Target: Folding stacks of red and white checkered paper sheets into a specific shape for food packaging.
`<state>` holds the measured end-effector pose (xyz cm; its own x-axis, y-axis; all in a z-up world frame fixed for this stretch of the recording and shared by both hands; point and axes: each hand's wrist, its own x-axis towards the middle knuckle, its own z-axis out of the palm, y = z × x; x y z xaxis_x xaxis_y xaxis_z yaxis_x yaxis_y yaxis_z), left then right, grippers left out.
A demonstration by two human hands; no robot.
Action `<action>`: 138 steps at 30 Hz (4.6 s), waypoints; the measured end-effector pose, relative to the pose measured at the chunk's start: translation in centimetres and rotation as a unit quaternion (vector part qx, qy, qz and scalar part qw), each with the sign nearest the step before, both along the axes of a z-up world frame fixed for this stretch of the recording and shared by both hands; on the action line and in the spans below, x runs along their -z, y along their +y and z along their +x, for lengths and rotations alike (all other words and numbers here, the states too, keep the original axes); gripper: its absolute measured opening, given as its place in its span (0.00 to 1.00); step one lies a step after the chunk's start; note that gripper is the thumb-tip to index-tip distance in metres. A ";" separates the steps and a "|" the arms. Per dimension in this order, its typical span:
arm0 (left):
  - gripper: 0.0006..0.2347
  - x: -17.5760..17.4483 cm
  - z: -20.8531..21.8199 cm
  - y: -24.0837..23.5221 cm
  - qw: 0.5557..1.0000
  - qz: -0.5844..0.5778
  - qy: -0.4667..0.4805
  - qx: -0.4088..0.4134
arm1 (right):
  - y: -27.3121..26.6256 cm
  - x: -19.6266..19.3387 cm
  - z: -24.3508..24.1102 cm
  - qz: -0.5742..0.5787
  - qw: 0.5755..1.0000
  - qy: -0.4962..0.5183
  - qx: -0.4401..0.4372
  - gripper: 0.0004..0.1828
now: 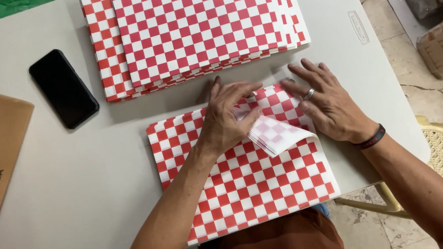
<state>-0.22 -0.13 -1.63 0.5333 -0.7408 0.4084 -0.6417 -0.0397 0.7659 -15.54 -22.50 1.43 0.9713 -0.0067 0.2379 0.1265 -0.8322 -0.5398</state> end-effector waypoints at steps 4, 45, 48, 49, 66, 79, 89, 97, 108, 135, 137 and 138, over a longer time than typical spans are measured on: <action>0.19 -0.6 0.0 0.2 0.999 -0.005 0.050 0.018 | -1.2 0.3 -0.2 0.069 0.997 -0.015 0.019 0.26; 0.05 -1.9 -0.4 -0.4 0.999 0.035 0.016 -0.008 | -0.1 0.3 0.1 -0.031 0.999 -0.035 0.002 0.22; 0.05 -1.7 -0.7 -0.4 0.999 0.036 0.019 -0.020 | -0.2 0.6 0.0 -0.019 0.999 -0.027 -0.006 0.23; 0.05 -1.3 -0.4 -0.5 0.999 0.036 0.020 -0.022 | -0.4 0.4 0.1 -0.019 0.999 -0.027 -0.007 0.23; 0.12 -2.4 -0.5 -0.4 0.999 0.013 0.047 0.008 | -0.6 0.3 0.0 -0.009 0.999 -0.036 0.017 0.21; 0.22 -1.4 -0.4 -0.2 0.992 -0.032 0.119 0.002 | -1.2 0.5 -0.5 0.073 0.997 -0.008 0.010 0.26; 0.14 -2.0 -0.6 -0.4 0.999 -0.006 0.050 0.000 | -0.5 0.1 -0.2 0.014 1.000 -0.004 0.011 0.25; 0.13 -1.3 -0.4 -0.5 1.000 -0.003 0.021 -0.007 | -0.2 -0.1 -0.1 -0.002 1.000 0.003 -0.006 0.26; 0.14 -0.7 -0.3 -0.2 0.996 -0.017 0.090 0.011 | -1.0 0.8 -0.4 0.072 0.997 -0.018 0.014 0.27; 0.14 -1.8 -0.4 -0.4 0.999 -0.012 0.049 -0.002 | -0.6 0.4 -0.1 0.017 1.000 -0.014 0.012 0.27; 0.14 -1.9 -0.4 -0.5 0.999 -0.009 0.043 -0.005 | -0.5 0.4 -0.1 0.007 1.000 -0.015 0.009 0.27; 0.14 -1.9 -0.4 -0.6 0.999 -0.005 0.036 -0.007 | -0.5 0.4 -0.1 -0.002 1.000 -0.017 0.008 0.27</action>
